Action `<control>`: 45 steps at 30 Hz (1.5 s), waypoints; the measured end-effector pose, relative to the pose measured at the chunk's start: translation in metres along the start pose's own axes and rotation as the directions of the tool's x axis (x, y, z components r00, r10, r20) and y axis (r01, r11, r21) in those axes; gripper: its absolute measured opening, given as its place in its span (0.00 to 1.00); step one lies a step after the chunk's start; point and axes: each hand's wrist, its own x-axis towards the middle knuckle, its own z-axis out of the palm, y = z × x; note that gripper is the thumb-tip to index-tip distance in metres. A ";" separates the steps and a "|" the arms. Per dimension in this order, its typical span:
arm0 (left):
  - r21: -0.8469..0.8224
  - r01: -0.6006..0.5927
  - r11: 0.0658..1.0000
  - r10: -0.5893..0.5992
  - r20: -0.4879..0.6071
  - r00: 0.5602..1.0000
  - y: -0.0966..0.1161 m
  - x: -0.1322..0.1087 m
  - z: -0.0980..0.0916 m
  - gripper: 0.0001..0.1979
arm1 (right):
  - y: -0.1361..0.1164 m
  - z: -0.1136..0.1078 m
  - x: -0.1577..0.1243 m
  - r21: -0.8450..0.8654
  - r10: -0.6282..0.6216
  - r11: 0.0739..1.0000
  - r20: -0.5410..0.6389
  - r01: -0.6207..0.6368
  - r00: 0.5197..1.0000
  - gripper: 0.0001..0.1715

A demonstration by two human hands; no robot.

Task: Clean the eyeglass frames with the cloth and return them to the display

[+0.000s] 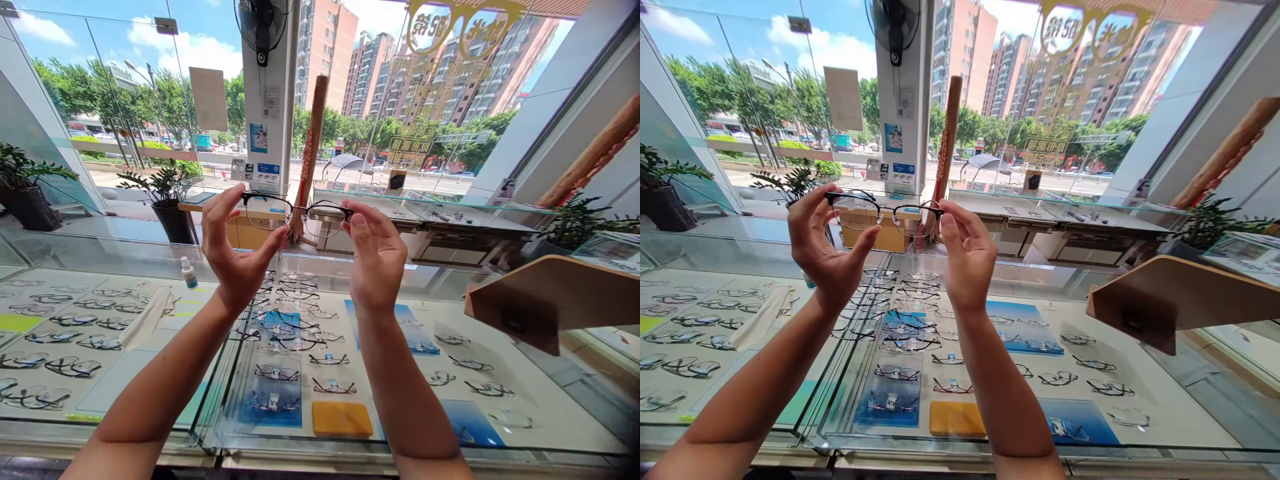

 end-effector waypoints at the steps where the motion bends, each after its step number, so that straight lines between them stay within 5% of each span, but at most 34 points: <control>1: -0.015 0.015 1.000 -0.014 0.016 1.000 -0.001 0.000 0.000 0.39 | 0.000 0.000 0.000 0.013 0.012 1.000 -0.002 -0.012 1.000 0.11; 14: -0.156 0.202 0.967 -0.186 0.113 0.976 0.000 0.000 0.005 0.38 | 0.010 -0.009 0.006 -0.008 0.147 0.989 0.027 -0.147 0.989 0.16; 28: -0.203 0.234 0.951 -0.205 0.154 0.967 0.002 -0.001 0.007 0.38 | 0.004 -0.008 0.005 0.110 0.152 0.981 0.089 -0.161 0.984 0.15; 45: -0.283 0.279 0.918 -0.235 0.179 0.955 0.001 0.002 0.007 0.37 | 0.008 -0.009 0.007 0.025 0.115 0.993 0.123 -0.119 0.986 0.15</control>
